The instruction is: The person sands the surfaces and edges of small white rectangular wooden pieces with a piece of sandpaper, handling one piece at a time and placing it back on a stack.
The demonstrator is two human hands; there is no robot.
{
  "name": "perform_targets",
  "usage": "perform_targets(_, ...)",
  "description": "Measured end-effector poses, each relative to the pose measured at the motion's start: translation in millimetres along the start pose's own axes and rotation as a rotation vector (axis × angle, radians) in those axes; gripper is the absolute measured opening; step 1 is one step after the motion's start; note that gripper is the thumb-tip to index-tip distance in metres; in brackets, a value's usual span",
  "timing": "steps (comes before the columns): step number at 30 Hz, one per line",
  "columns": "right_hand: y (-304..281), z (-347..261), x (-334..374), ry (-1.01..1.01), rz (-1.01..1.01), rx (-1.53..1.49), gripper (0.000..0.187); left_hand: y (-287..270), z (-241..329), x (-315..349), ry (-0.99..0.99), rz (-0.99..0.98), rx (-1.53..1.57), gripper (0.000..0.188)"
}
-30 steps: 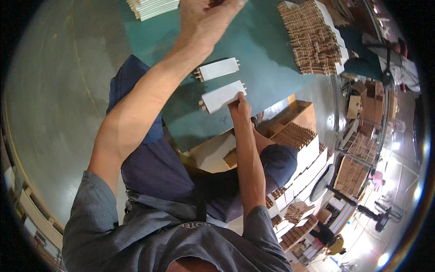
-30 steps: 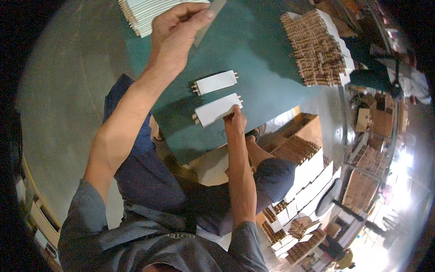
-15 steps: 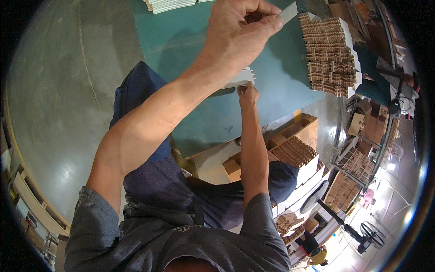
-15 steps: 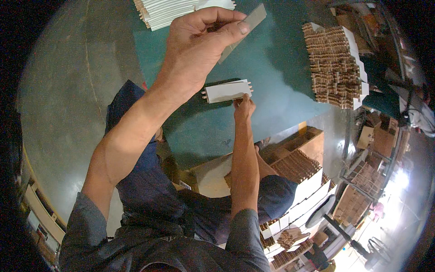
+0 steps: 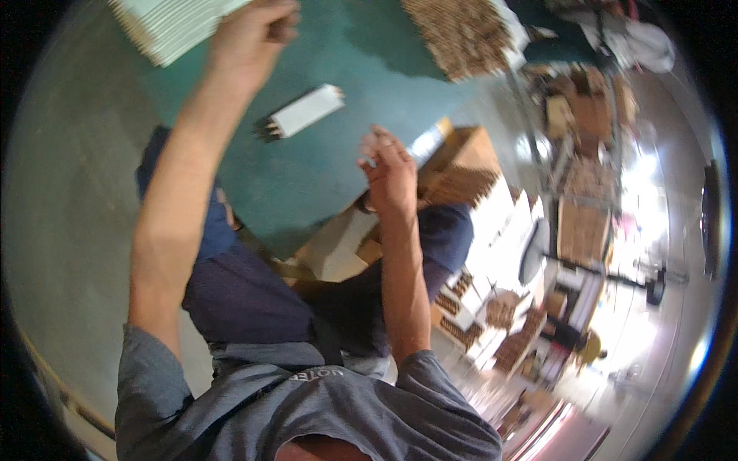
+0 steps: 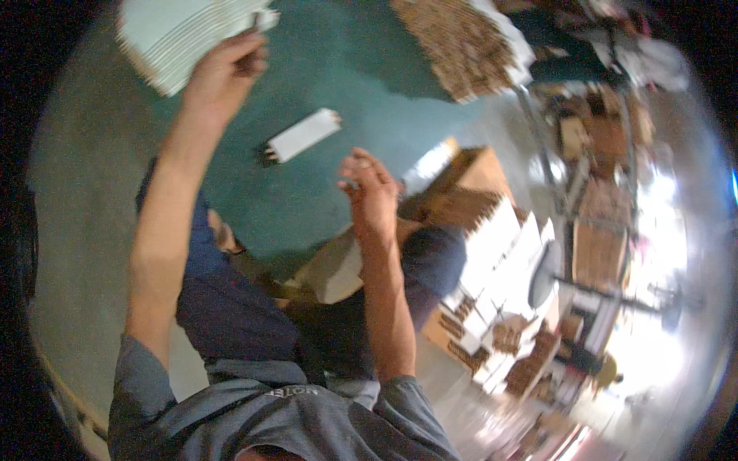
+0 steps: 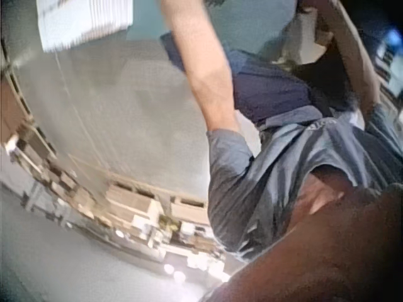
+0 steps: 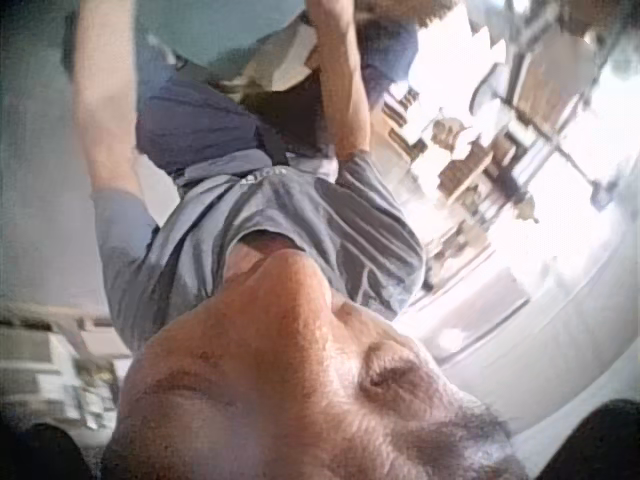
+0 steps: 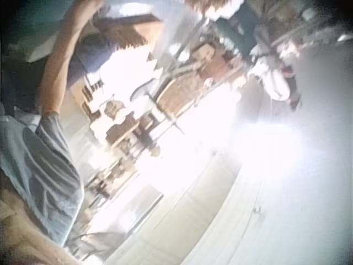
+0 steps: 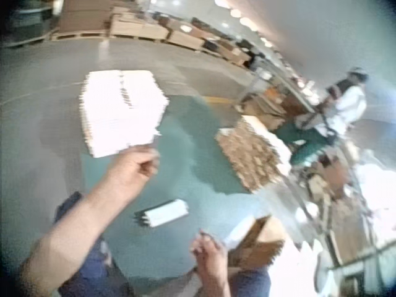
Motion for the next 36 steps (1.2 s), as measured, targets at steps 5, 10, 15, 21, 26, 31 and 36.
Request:
perform_targets(5, -48.0, -83.9, 99.2, -0.385, 0.056, 0.111, 0.026, 14.4, -2.6, 6.3, 0.000, -0.018, -0.199, 0.020)
perform_targets(10, -177.4, -88.9, 170.8, -0.445, 0.591, -0.011, 0.024, 14.7, 0.9, 9.9, -0.055, 0.068, -0.293, 0.028)
perform_targets(15, -321.2, 6.5, 210.5, 0.009, 1.078, -0.438, 0.045, 2.4, -6.0, 1.2, -0.094, 0.100, -0.340, 0.028)
perform_targets(21, -375.9, 72.4, 181.4, 0.119, 1.214, -0.326, 0.075, 18.1, -30.0, 6.8, -0.142, 0.175, -0.478, 0.025)
perform_targets(26, -407.4, 87.0, 165.5, -0.061, 1.147, -0.334, 0.043, 27.8, -46.0, 2.5, -0.166, 0.204, -0.527, 0.028)
perform_targets(31, -384.6, 77.0, 166.1, -0.099, 1.076, -0.254, 0.027, 31.2, -35.1, 14.8, -0.147, 0.212, -0.529, 0.030)
perform_targets(36, -401.6, 69.1, 224.5, -0.150, 1.059, 0.011, 0.024, 37.5, -46.8, 7.8, -0.103, 0.213, -0.465, 0.030)
Point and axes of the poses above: each hand's wrist, its own x-axis away from the middle knuckle, its own y-axis out of the palm, z = x × y, the point moved 1 cm from there along -x, towards the middle knuckle, and after that the axes turned 15 degrees about -y, right-handed, at the moved point
